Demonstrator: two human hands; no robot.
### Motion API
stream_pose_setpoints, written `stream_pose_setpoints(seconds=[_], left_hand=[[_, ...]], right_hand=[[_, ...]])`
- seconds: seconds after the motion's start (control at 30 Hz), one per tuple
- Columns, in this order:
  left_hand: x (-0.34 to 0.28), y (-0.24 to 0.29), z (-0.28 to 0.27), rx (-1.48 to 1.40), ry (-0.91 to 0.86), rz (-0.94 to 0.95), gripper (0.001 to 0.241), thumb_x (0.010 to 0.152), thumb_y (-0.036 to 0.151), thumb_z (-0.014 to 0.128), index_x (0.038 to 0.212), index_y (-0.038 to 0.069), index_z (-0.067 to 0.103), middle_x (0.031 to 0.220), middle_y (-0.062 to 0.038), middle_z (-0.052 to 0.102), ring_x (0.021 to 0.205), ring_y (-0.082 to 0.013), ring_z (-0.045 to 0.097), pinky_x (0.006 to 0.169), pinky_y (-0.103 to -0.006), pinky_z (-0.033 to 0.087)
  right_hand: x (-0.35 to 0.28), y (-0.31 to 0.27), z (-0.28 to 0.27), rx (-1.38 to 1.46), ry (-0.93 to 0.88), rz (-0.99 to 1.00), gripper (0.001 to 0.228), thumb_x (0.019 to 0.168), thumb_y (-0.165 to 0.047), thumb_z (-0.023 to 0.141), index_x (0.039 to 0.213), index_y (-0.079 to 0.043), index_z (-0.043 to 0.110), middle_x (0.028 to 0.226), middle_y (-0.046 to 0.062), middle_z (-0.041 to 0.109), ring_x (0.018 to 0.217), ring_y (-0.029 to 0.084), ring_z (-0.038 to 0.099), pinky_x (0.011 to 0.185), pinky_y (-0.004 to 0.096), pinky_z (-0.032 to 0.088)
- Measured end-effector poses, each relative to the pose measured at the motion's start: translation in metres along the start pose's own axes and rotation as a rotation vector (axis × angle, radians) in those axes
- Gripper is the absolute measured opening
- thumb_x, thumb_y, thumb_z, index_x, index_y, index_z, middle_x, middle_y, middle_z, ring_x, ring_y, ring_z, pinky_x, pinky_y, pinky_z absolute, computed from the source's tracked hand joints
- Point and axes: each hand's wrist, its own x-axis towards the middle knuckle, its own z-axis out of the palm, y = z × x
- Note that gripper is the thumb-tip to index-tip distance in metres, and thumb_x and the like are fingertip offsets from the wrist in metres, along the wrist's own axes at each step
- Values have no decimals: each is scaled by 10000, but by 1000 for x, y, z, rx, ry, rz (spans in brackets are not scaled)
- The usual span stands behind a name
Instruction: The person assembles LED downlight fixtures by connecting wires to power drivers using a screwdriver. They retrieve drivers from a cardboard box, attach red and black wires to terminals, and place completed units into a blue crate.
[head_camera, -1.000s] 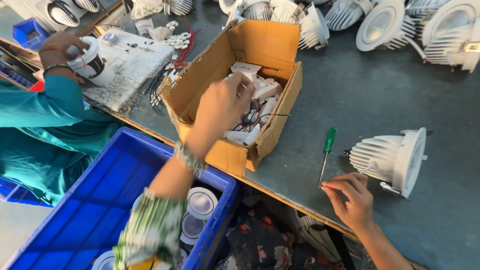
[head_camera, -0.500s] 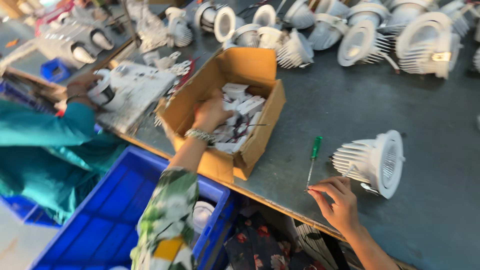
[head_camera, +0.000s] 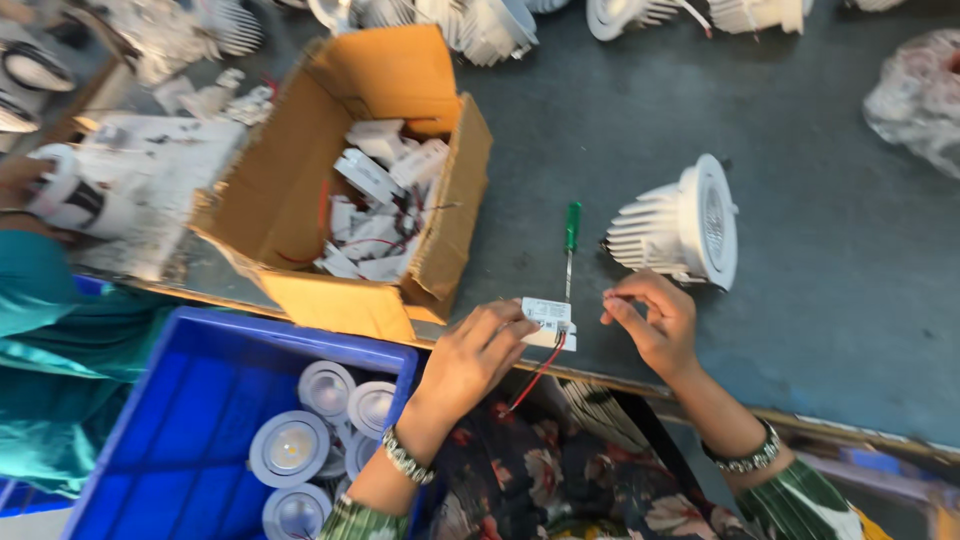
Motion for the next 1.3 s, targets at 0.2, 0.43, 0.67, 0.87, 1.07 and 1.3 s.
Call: stream_pose_setpoints(seconds=[0.2,0.43,0.67,0.87,1.07,1.3], left_hand=[[-15,-50,36,-358,-59,-129,300,839,-93,665,1109,36,694,1297,-117,706,1402,-380,538,1169,-492,419],[-6,1,6,-531,20,-703,259,905,72,717,1161,78,680,1152,-80,742,1000,-185,774,793,-288,609],[39,27,46,-266,126,-281,225,880,150,784,1092,109,722,1039,-27,716,878,-216,727,701,-324,578],[35,21,57,-293,178,-242,125,889,116,764,1008,103,729,990,-10,730,853,-215,730,691,-322,577],[29,18,67,-287,185,-329,73,896,76,752,961,81,719,955,-19,737,785,-222,732,635,-314,563],[17,20,77,-470,225,-514,75,903,36,718,968,74,720,933,-42,743,760,-213,756,633,-305,575]], right_hand=[[-2,-1,-8,-237,-108,-214,84,902,-83,738,954,-23,709,856,49,708,789,152,684,1073,400,442],[3,-5,0,-364,-115,-254,108,865,-123,780,922,-54,721,894,36,724,922,188,643,1039,393,461],[3,-9,-2,-428,-147,-266,119,890,-167,769,917,-65,713,886,29,734,910,202,665,1023,390,492],[6,-10,-3,-431,-202,-261,139,880,-179,768,906,-62,699,897,40,723,881,215,665,997,394,502],[6,-23,1,-631,-261,-299,120,846,-215,795,895,-128,728,857,-27,714,855,143,676,1115,445,358],[9,-21,-3,-708,-277,-332,105,842,-232,799,878,-161,730,819,-45,662,854,113,649,1190,481,223]])
